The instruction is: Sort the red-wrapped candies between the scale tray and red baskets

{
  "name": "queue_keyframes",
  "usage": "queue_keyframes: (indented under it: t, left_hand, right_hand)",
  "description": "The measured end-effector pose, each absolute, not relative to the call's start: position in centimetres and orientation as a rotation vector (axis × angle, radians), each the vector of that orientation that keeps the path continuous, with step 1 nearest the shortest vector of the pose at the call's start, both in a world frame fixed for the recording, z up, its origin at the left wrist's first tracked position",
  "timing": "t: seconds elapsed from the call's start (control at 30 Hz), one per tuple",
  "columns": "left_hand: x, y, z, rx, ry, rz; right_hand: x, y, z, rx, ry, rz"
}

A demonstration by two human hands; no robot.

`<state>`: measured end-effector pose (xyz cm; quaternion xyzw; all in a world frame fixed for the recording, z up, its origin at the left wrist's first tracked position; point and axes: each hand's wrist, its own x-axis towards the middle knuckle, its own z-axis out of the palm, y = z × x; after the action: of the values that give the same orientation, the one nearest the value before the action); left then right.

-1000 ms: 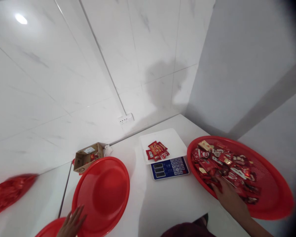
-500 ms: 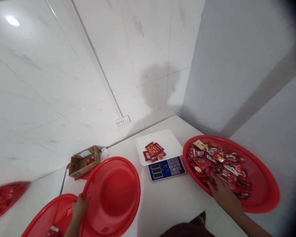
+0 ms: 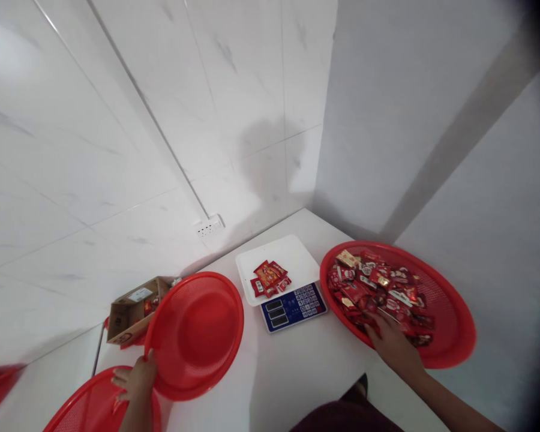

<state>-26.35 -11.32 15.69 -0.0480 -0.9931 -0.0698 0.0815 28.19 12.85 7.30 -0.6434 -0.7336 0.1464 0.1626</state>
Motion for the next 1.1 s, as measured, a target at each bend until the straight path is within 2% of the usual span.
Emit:
queue_keyframes:
  t: [0.1, 0.23, 0.43, 0.67, 0.87, 1.1]
  left_hand:
    - [-23.4, -8.6, 16.7, -0.328, -2.998, -0.381]
    - [-17.9, -2.7, 17.5, -1.023, -2.857, -0.545]
    - [-8.8, 7.2, 16.0, -1.687, -2.813, -0.607]
    - [-4.2, 12.4, 15.2, -1.724, -2.948, -0.526]
    - [-4.8, 12.6, 15.6, -1.728, -2.967, -0.498]
    - [-5.8, 11.8, 15.1, -1.721, -2.926, -0.652]
  right_hand:
    - [28.3, 12.9, 7.0, -1.808, -2.103, 0.402]
    - [28.1, 12.8, 7.0, -1.809, -2.101, 0.423]
    - [28.4, 13.0, 7.2, -1.807, -2.136, 0.452]
    - [28.3, 12.9, 7.4, -1.855, -2.132, 0.456]
    - [27.8, 12.5, 8.2, -1.913, -2.128, 0.508]
    - [28.1, 12.9, 7.8, -1.866, -2.142, 0.546]
